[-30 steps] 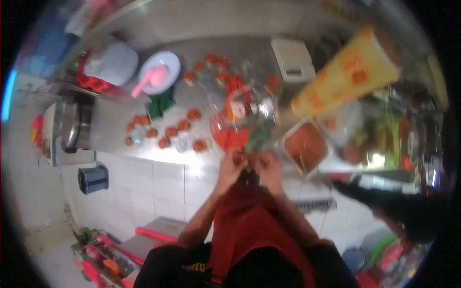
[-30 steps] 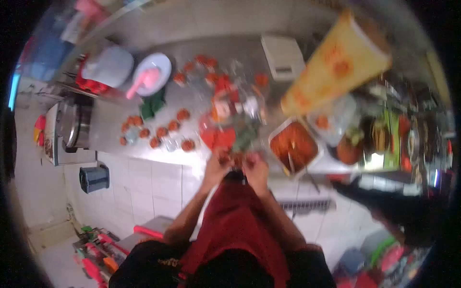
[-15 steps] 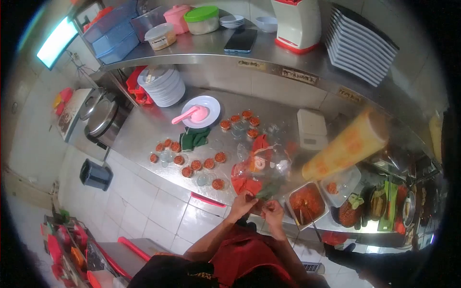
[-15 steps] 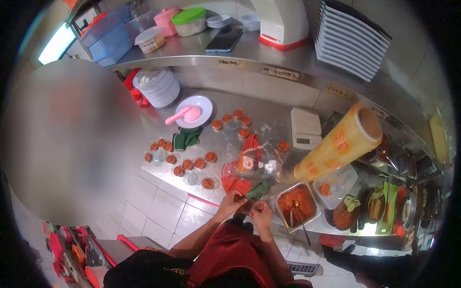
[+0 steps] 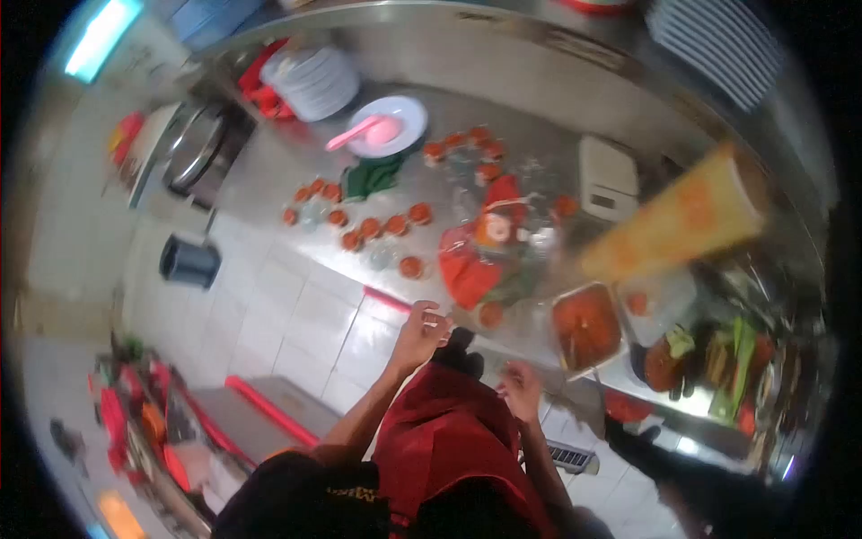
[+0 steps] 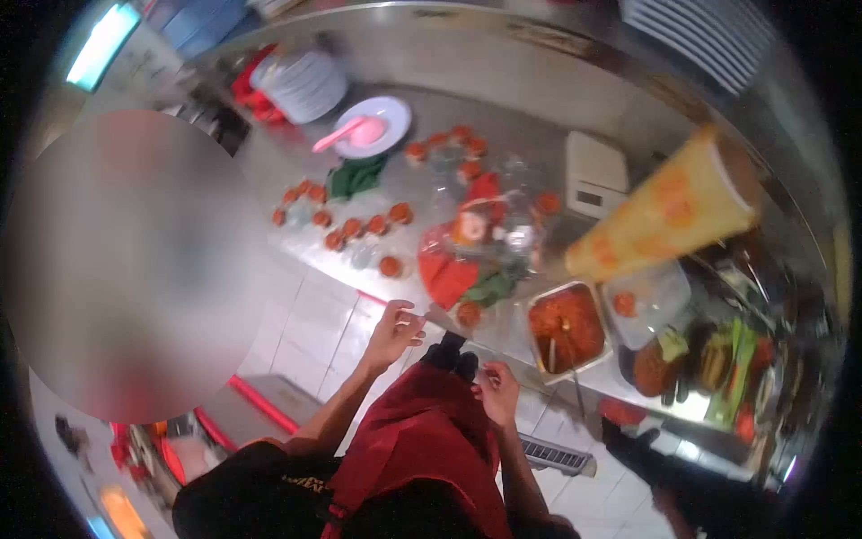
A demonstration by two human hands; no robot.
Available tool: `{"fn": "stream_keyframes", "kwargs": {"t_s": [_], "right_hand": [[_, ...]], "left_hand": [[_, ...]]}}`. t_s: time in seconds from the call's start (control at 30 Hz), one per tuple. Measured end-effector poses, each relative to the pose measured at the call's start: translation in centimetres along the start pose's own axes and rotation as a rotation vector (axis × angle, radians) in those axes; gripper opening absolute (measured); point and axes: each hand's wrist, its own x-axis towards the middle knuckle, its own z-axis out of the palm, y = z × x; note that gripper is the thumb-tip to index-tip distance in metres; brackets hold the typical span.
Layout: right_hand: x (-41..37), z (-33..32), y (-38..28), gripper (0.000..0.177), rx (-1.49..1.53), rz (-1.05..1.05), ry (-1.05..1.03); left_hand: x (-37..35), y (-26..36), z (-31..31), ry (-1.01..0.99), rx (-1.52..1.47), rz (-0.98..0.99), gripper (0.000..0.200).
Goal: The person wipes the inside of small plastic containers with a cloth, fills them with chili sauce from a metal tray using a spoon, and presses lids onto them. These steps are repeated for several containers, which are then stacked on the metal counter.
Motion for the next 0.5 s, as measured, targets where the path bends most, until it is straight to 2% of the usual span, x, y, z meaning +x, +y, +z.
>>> {"fn": "stream_keyframes", "kwargs": {"t_s": [0.03,0.1,0.17,0.23,0.27,0.33,0.5], "right_hand": [[-0.3,-0.8,1.6,0.024,-0.026,0.032,-0.036],[-0.1,-2.5,5.9,0.026,-0.038,0.103,-0.103],[-0.8,-2.4,6.7,0.026,-0.200,0.178,-0.135],[-0.5,-2.1,8.1,0.027,-0.249,0.236,-0.253],[-0.2,-2.0,8.2,0.027,-0.285,0.247,-0.299],[0.4,0.2,7.6,0.026,-0.372,0.227,-0.441],[1.8,9.2,4.5,0.025,-0.591,0.104,-0.607]], "left_hand": [[-0.8,-1.1,-1.0,0.072,-0.016,-0.008,0.051],[-2.5,-3.4,-3.2,0.055,-0.109,-0.016,0.050],[-5.2,-2.1,-4.5,0.160,-0.068,-0.102,0.049],[-7.9,-2.9,-6.6,0.231,0.030,-0.029,0.049],[-9.0,-3.2,-7.0,0.267,-0.021,-0.062,0.048],[-12.0,-3.6,-8.7,0.349,-0.164,-0.088,0.048],[-19.6,-8.0,-13.6,0.553,-0.345,-0.050,0.045]]}}
